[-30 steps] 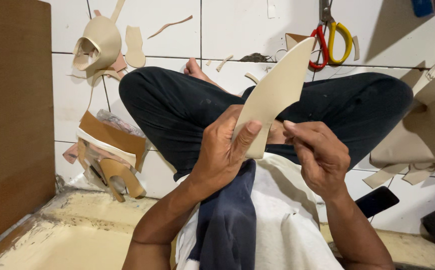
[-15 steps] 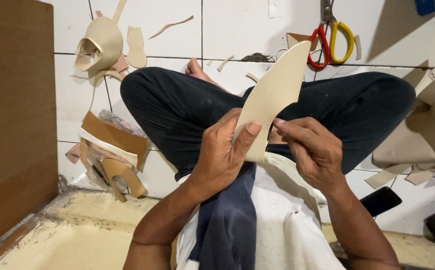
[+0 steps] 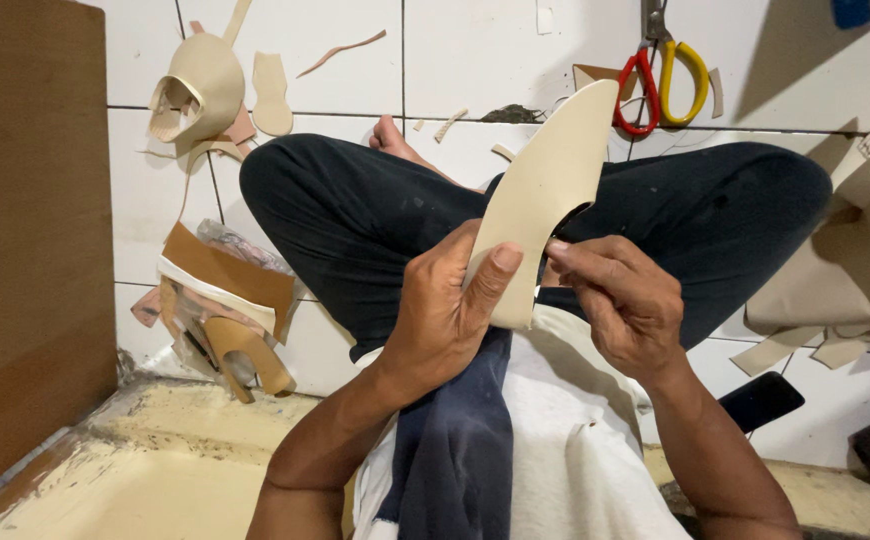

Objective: The person sits on the floor and works on a wedge sandal: they press and fit a black polka-dot insole into a beige wedge sole, apply glue from a can, cut a piece of gray-green fabric with scissors, and wrap and press the fabric strip around the edge of the wedge, smoothing and tucking it by hand.

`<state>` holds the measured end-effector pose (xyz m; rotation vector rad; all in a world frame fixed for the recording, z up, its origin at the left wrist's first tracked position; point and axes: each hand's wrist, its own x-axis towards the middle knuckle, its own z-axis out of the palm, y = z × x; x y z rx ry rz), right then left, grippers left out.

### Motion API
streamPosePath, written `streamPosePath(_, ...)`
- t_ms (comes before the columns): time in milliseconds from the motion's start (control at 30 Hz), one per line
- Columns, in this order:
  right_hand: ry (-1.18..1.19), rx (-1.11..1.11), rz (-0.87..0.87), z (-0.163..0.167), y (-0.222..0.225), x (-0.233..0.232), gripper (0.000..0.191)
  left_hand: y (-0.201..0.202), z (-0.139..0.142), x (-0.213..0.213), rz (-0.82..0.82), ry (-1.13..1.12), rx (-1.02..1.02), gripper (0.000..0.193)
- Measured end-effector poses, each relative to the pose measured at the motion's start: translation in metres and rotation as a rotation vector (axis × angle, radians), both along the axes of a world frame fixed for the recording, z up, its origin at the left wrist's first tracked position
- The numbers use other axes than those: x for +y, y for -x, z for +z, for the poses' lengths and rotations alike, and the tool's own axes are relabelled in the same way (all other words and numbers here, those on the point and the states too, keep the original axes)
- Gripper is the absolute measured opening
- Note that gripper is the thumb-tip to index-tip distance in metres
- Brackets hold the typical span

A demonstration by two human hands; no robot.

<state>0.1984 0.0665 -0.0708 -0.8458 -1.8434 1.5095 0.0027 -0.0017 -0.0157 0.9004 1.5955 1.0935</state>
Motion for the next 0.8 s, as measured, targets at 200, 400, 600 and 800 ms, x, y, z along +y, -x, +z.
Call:
streamPosePath(200, -0.040, -0.006, 0.068, 0.003, -0.003, -0.002, 0.043, 0.000, -0.001, 0.000, 0.002, 0.000, -0.020, 0.041)
streamPosePath(400, -0.118, -0.028, 0.128, 0.008, -0.002, -0.005, 0.043, 0.002, -0.002, 0.000, 0.012, 0.018, -0.023, 0.043)
streamPosePath(600, -0.216, -0.020, 0.103, 0.007, 0.000, -0.005, 0.045, 0.001, -0.002, 0.001, 0.028, 0.009, -0.035, 0.042)
streamPosePath(800, -0.231, -0.010, 0.180, 0.015, -0.005, -0.004, 0.047, 0.001, 0.000, 0.001, 0.046, 0.005, 0.015, 0.041)
